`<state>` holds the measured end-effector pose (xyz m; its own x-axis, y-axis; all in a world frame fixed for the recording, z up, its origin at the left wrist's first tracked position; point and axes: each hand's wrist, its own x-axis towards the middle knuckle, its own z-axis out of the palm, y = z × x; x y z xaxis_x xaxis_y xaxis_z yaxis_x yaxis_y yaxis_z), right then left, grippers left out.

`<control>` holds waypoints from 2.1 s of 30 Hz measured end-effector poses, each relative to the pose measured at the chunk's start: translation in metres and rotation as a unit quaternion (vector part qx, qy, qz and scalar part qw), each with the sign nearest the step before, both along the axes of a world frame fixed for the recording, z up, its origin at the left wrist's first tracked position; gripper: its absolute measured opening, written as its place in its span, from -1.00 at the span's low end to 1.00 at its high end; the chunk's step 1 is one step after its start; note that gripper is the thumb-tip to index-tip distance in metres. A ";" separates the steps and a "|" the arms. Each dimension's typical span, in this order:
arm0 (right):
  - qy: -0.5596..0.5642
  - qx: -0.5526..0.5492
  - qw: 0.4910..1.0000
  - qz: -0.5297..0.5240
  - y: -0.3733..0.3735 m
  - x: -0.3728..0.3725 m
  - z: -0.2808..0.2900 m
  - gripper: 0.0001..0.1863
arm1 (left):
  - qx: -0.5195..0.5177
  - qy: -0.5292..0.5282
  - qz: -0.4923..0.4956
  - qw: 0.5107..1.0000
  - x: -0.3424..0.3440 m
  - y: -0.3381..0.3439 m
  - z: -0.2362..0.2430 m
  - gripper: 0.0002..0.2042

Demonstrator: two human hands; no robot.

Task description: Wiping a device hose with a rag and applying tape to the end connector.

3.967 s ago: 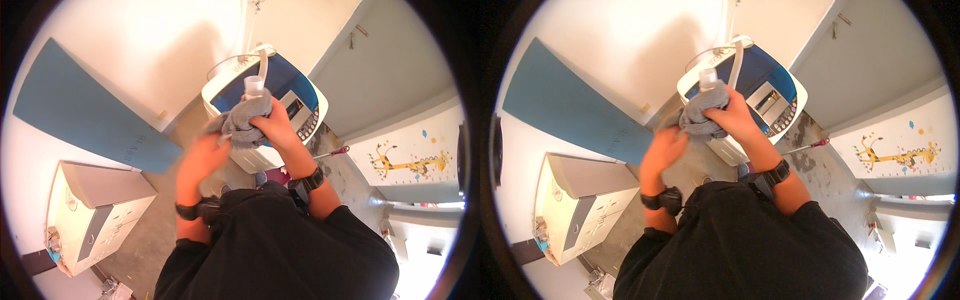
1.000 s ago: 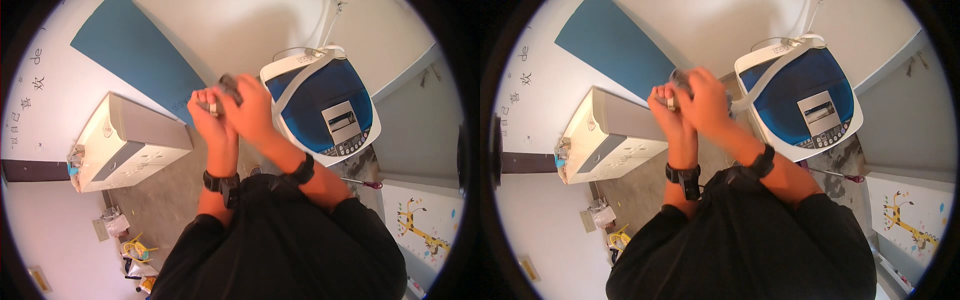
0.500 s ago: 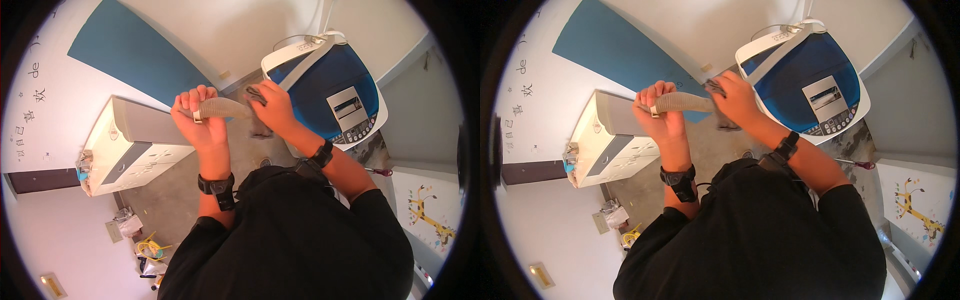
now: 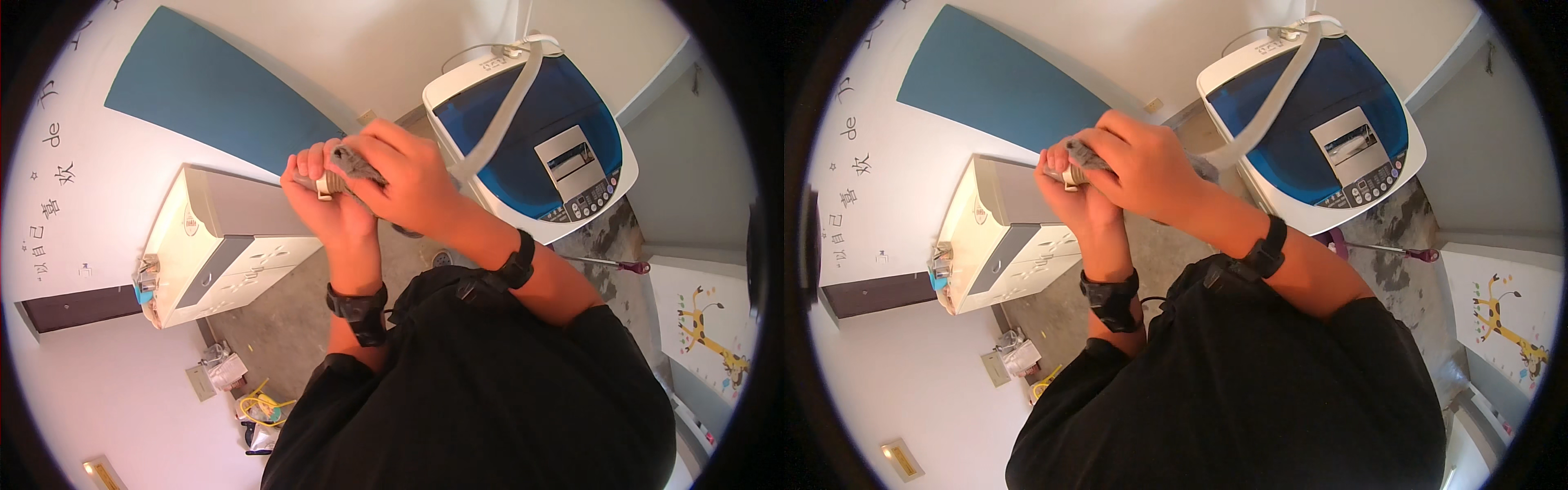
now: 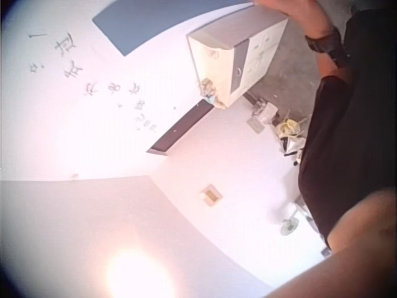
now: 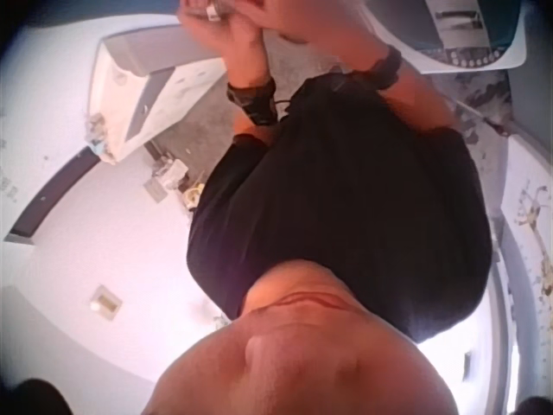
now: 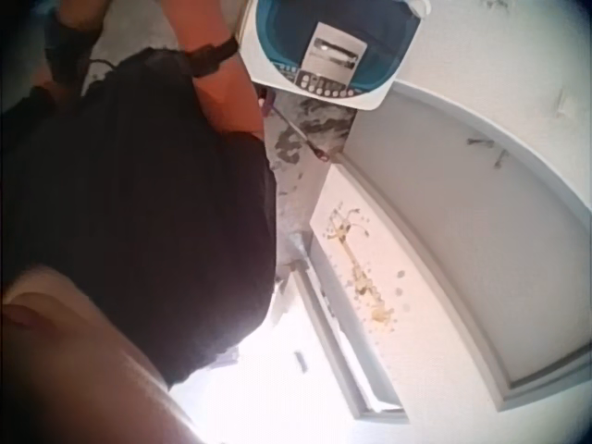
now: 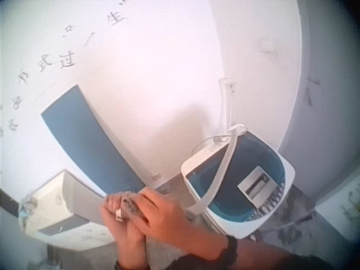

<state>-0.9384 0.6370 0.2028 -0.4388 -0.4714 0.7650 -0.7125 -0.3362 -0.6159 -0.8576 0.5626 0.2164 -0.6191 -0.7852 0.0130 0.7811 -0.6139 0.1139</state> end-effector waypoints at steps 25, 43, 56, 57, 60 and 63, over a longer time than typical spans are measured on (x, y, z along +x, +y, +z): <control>-0.203 0.159 0.953 0.156 0.017 -0.051 -0.089 -0.70 | 0.075 0.093 -0.009 0.993 0.042 -0.023 -0.051 -0.78; -0.147 0.231 0.924 0.268 0.034 -0.057 -0.031 -0.57 | -0.228 -0.267 0.069 0.934 -0.008 0.035 -0.041 -0.46; -0.001 0.050 0.989 0.141 0.015 -0.031 0.022 -0.65 | -0.171 -0.205 0.075 0.961 -0.017 0.034 -0.015 -0.46; 0.003 0.048 0.988 0.144 0.018 -0.028 0.020 -0.65 | -0.180 -0.189 0.074 0.963 -0.013 0.027 -0.021 -0.47; 0.015 0.084 0.984 0.154 0.031 -0.026 0.009 -0.61 | -0.243 -0.097 0.027 0.965 -0.001 0.002 -0.033 -0.51; 0.032 0.035 0.991 0.128 0.029 -0.027 0.014 -0.62 | -0.266 -0.041 -0.025 0.963 -0.008 0.013 -0.035 -0.52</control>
